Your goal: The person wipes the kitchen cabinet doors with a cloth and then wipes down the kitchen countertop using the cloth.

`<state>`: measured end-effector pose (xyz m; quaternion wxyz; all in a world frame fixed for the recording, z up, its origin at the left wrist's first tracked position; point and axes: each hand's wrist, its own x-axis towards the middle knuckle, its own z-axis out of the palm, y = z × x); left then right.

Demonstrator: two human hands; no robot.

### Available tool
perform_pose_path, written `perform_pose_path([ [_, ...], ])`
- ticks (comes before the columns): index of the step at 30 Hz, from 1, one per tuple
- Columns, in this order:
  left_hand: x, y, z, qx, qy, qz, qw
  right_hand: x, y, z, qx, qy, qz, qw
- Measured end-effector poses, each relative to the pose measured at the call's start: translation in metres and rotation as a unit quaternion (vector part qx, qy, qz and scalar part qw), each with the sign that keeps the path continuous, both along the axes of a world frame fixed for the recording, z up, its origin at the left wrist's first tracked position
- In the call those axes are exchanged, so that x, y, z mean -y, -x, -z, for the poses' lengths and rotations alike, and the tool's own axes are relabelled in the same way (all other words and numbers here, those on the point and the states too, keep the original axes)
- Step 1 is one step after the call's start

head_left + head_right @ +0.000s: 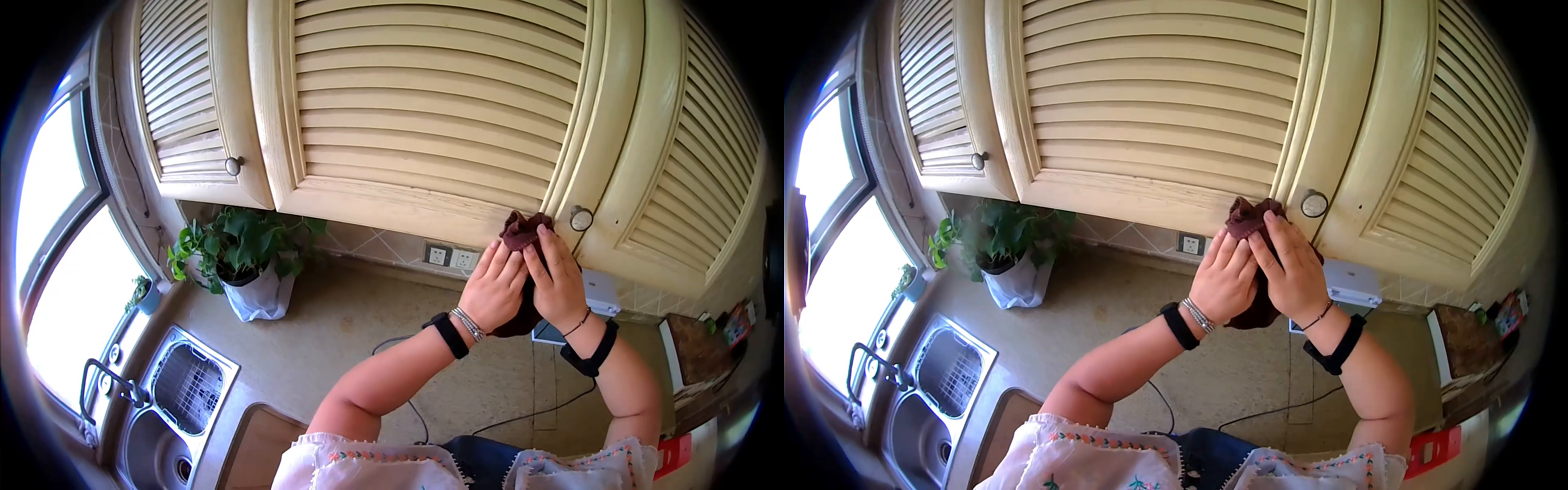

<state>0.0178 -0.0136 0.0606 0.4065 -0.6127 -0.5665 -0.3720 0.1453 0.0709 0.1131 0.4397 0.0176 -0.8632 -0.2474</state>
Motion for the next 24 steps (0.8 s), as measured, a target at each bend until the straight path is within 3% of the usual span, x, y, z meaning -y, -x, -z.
perform_pose_path([
  [8, 0.04, 0.059, -0.004, -0.072, 0.008, -0.142, 0.987, 0.035, 0.061, -0.007, -0.004, -0.026, 0.023, 0.999],
  [16, 0.118, 0.171, 0.003, -0.033, 0.038, -0.281, 0.958, 0.103, 0.192, -0.015, 0.042, 0.006, -0.123, 0.992],
  [20, 0.155, 0.22, 0.003, -0.014, 0.062, -0.345, 0.936, 0.138, 0.248, -0.017, 0.085, 0.024, -0.133, 0.987],
  [24, 0.162, 0.222, -0.002, 0.007, 0.046, -0.303, 0.952, 0.144, 0.262, -0.008, 0.015, 0.028, -0.152, 0.988],
])
